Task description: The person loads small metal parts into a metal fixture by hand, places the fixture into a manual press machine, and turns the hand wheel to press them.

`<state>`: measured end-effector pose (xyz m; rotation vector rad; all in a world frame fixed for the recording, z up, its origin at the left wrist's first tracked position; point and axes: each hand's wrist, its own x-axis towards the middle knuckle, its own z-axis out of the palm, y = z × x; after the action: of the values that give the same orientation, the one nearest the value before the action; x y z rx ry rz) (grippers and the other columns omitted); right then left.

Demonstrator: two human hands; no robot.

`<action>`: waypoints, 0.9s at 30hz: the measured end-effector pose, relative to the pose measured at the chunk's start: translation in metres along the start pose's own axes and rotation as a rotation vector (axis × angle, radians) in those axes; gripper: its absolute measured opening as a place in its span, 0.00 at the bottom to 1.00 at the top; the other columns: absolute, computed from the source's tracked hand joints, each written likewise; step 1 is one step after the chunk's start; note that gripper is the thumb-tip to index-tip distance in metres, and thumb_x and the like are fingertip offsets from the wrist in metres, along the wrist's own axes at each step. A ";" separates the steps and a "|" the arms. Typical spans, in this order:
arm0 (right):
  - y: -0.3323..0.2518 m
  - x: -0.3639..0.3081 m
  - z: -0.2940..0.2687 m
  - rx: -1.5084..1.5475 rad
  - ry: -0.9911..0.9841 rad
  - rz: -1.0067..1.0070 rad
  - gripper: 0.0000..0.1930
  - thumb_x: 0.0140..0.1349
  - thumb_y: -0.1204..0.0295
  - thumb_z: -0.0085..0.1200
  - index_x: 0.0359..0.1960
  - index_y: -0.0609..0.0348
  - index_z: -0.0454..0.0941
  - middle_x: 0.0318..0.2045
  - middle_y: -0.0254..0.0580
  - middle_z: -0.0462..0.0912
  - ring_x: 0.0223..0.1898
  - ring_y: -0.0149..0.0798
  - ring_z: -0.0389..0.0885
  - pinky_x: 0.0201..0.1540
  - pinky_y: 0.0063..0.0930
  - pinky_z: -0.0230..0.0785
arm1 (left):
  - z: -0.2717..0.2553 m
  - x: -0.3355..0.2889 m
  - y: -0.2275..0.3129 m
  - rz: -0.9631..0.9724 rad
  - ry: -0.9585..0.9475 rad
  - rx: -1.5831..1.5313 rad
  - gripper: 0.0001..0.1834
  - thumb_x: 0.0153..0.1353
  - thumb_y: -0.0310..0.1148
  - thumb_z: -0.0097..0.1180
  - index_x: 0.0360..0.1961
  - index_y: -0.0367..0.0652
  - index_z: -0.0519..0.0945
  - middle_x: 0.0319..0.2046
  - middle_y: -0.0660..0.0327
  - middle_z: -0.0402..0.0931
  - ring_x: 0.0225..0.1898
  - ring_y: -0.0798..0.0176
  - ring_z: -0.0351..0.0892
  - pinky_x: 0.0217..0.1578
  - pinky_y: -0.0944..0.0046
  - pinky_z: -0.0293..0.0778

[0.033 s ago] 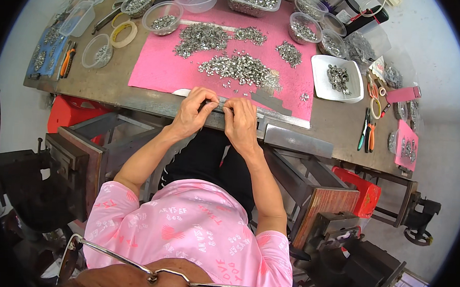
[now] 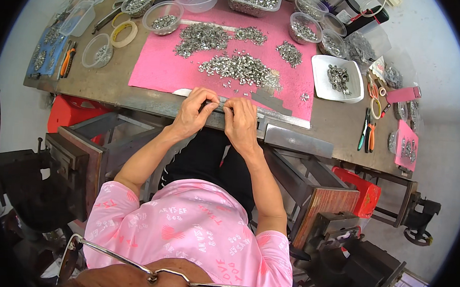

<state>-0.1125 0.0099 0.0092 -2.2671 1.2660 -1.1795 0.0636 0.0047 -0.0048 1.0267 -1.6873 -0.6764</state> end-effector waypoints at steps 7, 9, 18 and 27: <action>0.002 -0.002 0.005 -0.052 0.041 -0.023 0.08 0.58 0.82 0.61 0.36 0.60 0.75 0.33 0.41 0.80 0.36 0.46 0.78 0.42 0.39 0.63 | 0.000 -0.003 -0.003 0.047 -0.032 0.065 0.04 0.62 0.24 0.59 0.38 0.37 0.77 0.35 0.55 0.77 0.39 0.49 0.75 0.44 0.53 0.70; 0.002 -0.002 0.005 -0.052 0.042 -0.023 0.08 0.58 0.82 0.61 0.36 0.60 0.75 0.33 0.41 0.80 0.36 0.46 0.78 0.42 0.39 0.63 | 0.000 -0.003 -0.004 0.060 -0.043 0.082 0.05 0.62 0.24 0.58 0.38 0.37 0.77 0.35 0.55 0.77 0.39 0.49 0.75 0.43 0.53 0.70; 0.003 -0.004 0.006 -0.058 0.053 -0.018 0.06 0.59 0.82 0.61 0.35 0.59 0.77 0.33 0.40 0.80 0.36 0.46 0.78 0.44 0.38 0.64 | 0.001 -0.004 0.009 0.171 -0.027 0.329 0.07 0.59 0.22 0.61 0.38 0.36 0.77 0.36 0.53 0.78 0.39 0.47 0.76 0.42 0.54 0.71; 0.003 -0.005 0.011 -0.157 0.106 -0.111 0.08 0.57 0.82 0.61 0.36 0.59 0.77 0.35 0.42 0.81 0.37 0.46 0.78 0.45 0.40 0.64 | 0.004 -0.017 -0.001 0.123 0.040 0.163 0.10 0.60 0.22 0.63 0.43 0.37 0.78 0.44 0.55 0.84 0.46 0.49 0.83 0.62 0.43 0.70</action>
<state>-0.1077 0.0104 -0.0018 -2.4451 1.3295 -1.2964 0.0628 0.0189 -0.0150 1.0324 -1.7770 -0.4417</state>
